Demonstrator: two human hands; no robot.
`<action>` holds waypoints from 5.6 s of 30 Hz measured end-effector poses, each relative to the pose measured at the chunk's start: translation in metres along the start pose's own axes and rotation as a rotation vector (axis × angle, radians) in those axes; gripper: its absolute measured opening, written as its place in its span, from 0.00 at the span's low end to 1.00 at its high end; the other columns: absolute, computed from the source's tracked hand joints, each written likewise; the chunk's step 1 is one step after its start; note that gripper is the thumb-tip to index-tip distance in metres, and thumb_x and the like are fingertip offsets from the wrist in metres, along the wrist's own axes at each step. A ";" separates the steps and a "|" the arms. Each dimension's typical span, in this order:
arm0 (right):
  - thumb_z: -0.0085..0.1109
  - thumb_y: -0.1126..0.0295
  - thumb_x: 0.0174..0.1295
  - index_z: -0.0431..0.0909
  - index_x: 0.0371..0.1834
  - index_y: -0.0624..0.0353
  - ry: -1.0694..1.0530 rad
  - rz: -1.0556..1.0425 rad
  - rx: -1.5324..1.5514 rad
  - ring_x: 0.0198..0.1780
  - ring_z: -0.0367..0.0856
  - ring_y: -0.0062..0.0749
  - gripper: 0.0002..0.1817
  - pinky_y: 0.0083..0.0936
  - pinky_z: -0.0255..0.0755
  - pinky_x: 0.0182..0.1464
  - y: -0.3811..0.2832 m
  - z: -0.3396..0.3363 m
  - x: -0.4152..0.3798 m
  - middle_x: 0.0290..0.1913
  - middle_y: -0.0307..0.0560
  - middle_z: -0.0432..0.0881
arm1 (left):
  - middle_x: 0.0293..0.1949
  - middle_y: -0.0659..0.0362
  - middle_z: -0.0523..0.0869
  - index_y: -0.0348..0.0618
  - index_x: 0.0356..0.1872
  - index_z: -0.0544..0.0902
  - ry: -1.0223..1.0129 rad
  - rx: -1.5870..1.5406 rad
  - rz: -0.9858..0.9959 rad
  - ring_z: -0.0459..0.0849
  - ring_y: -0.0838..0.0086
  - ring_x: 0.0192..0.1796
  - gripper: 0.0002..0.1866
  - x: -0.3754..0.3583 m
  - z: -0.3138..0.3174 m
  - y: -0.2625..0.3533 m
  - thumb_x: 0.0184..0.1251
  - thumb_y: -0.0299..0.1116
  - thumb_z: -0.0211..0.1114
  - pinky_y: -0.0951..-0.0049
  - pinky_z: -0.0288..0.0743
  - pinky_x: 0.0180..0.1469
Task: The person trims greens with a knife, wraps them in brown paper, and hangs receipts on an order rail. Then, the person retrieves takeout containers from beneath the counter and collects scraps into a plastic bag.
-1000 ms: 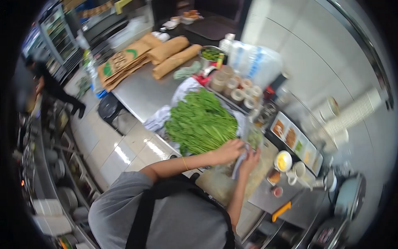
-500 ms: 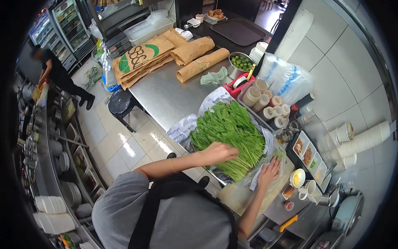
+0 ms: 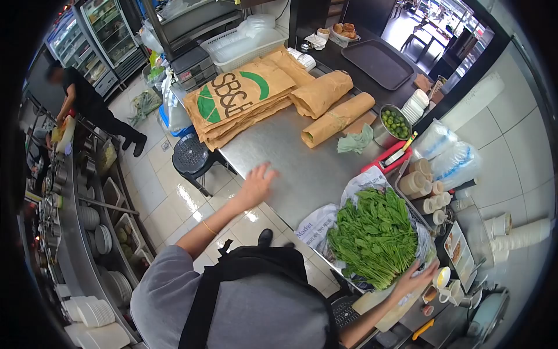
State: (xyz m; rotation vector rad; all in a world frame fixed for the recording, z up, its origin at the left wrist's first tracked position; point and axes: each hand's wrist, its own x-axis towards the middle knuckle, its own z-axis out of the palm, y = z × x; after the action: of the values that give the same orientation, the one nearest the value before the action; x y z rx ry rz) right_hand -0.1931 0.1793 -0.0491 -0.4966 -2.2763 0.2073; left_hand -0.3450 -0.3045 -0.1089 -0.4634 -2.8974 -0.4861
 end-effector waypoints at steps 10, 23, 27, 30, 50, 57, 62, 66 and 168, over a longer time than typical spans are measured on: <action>0.54 0.71 0.60 0.68 0.60 0.59 -0.299 -0.312 0.604 0.65 0.60 0.52 0.23 0.41 0.54 0.64 -0.241 0.084 0.034 0.63 0.60 0.61 | 0.67 0.37 0.51 0.41 0.67 0.55 0.225 0.372 -0.353 0.54 0.43 0.67 0.52 0.125 -0.002 -0.162 0.40 0.45 0.75 0.47 0.59 0.61; 0.52 0.67 0.64 0.72 0.56 0.61 -0.895 -0.038 1.237 0.58 0.73 0.35 0.18 0.29 0.65 0.58 -0.467 0.261 -0.008 0.58 0.48 0.74 | 0.31 0.46 0.83 0.38 0.35 0.82 -0.301 -0.338 0.070 0.81 0.58 0.36 0.18 0.204 -0.076 -0.310 0.48 0.42 0.67 0.63 0.73 0.40; 0.48 0.58 0.67 0.62 0.65 0.58 -1.121 0.449 1.460 0.64 0.66 0.33 0.26 0.33 0.61 0.61 -0.513 0.322 -0.022 0.64 0.46 0.67 | 0.30 0.50 0.84 0.37 0.38 0.81 -0.298 -0.507 0.026 0.80 0.67 0.33 0.16 0.208 -0.104 -0.317 0.54 0.38 0.66 0.68 0.72 0.40; 0.48 0.55 0.67 0.54 0.69 0.56 -1.151 0.623 1.554 0.67 0.61 0.34 0.31 0.36 0.59 0.62 -0.528 0.346 -0.021 0.67 0.46 0.62 | 0.31 0.56 0.85 0.35 0.43 0.80 -0.309 -0.578 -0.031 0.78 0.75 0.34 0.16 0.210 -0.128 -0.313 0.60 0.37 0.63 0.71 0.72 0.40; 0.54 0.73 0.61 0.56 0.65 0.56 -0.887 0.658 1.275 0.45 0.73 0.26 0.29 0.26 0.70 0.43 -0.539 0.387 -0.020 0.47 0.42 0.73 | 0.38 0.57 0.84 0.38 0.55 0.74 -0.291 -0.667 0.007 0.79 0.76 0.37 0.20 0.240 -0.134 -0.357 0.63 0.33 0.60 0.71 0.73 0.41; 0.57 0.76 0.58 0.50 0.62 0.56 -0.945 0.778 1.396 0.44 0.74 0.29 0.32 0.28 0.73 0.41 -0.541 0.383 -0.022 0.43 0.45 0.73 | 0.57 0.42 0.72 0.47 0.66 0.62 -0.125 -0.479 0.345 0.73 0.53 0.56 0.36 0.228 -0.146 -0.319 0.52 0.17 0.55 0.63 0.67 0.56; 0.59 0.78 0.55 0.50 0.63 0.54 -0.877 0.787 1.419 0.35 0.74 0.25 0.35 0.23 0.73 0.34 -0.556 0.372 -0.027 0.40 0.44 0.74 | 0.49 0.44 0.77 0.45 0.51 0.77 -0.200 -0.126 0.172 0.79 0.53 0.45 0.19 0.206 -0.109 -0.303 0.56 0.25 0.54 0.57 0.74 0.46; 0.61 0.78 0.53 0.55 0.61 0.54 -0.804 0.690 1.351 0.33 0.74 0.25 0.33 0.21 0.72 0.32 -0.562 0.380 -0.041 0.41 0.44 0.74 | 0.42 0.47 0.79 0.42 0.40 0.79 -0.028 0.014 0.276 0.83 0.54 0.38 0.12 0.194 -0.071 -0.276 0.56 0.34 0.61 0.58 0.77 0.40; 0.51 0.84 0.53 0.69 0.59 0.67 -0.440 0.015 1.657 0.62 0.67 0.23 0.26 0.17 0.58 0.62 -0.463 0.155 0.133 0.63 0.45 0.70 | 0.50 0.43 0.80 0.32 0.56 0.73 -0.006 -0.367 0.088 0.78 0.61 0.55 0.31 0.235 -0.162 -0.325 0.41 0.22 0.61 0.71 0.69 0.57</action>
State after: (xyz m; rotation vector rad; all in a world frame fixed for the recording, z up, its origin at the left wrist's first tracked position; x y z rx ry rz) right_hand -0.5216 -0.1862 0.0726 0.4624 -1.6593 2.0659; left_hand -0.6536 -0.5874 -0.0021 -0.6392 -2.7801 -1.0090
